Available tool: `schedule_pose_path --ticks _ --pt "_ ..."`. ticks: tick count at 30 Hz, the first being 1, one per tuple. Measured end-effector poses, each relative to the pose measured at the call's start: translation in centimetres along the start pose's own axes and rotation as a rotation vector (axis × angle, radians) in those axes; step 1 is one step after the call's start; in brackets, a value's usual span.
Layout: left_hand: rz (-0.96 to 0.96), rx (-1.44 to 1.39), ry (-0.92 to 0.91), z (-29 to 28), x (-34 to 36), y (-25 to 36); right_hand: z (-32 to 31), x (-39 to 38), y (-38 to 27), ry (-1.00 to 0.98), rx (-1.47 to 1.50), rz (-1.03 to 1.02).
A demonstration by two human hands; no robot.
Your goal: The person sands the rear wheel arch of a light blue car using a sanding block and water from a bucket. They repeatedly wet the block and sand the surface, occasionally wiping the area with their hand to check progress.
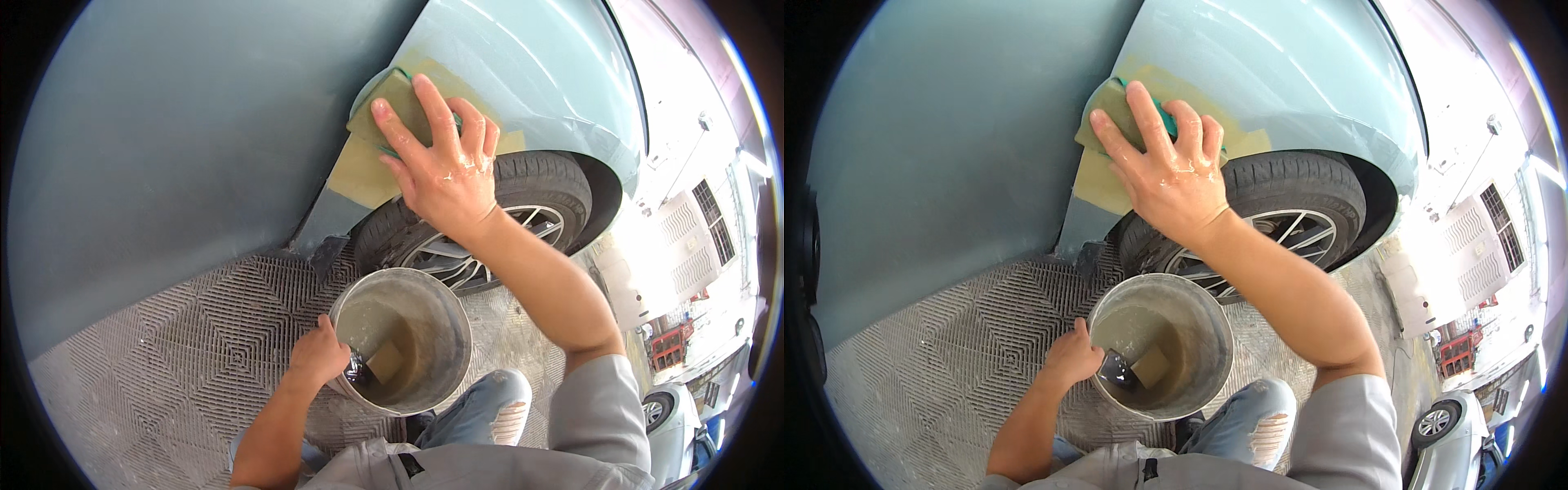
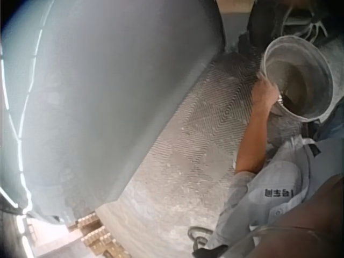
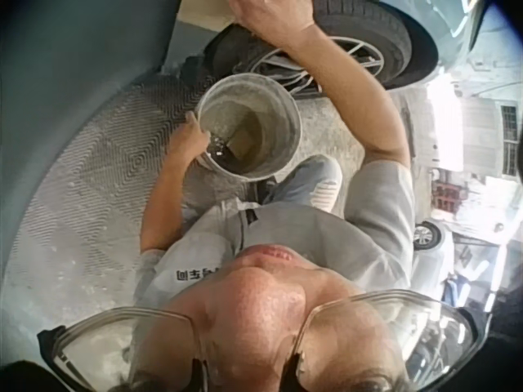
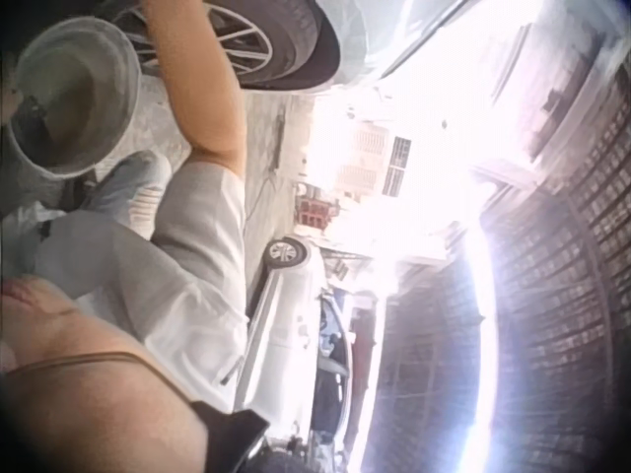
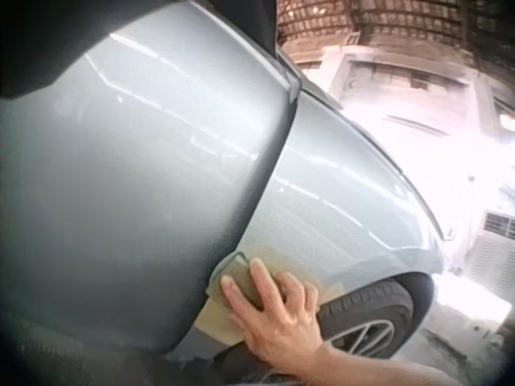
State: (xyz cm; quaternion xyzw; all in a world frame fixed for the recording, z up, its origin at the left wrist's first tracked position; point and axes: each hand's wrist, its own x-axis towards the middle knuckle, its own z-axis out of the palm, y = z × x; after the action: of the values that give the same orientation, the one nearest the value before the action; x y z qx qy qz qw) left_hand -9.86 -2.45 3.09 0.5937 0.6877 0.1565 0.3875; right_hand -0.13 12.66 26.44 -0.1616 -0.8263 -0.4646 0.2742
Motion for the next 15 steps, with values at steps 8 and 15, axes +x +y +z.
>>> schedule_pose_path --ticks 8,15 --pt "-0.007 -0.001 0.01 0.4 0.2 -0.3 0.2 -0.1 0.4 0.057 0.027 0.015" --pt "0.02 0.002 0.022 0.9 0.3 -0.6 0.0 0.9 0.2 0.067 0.041 0.182"
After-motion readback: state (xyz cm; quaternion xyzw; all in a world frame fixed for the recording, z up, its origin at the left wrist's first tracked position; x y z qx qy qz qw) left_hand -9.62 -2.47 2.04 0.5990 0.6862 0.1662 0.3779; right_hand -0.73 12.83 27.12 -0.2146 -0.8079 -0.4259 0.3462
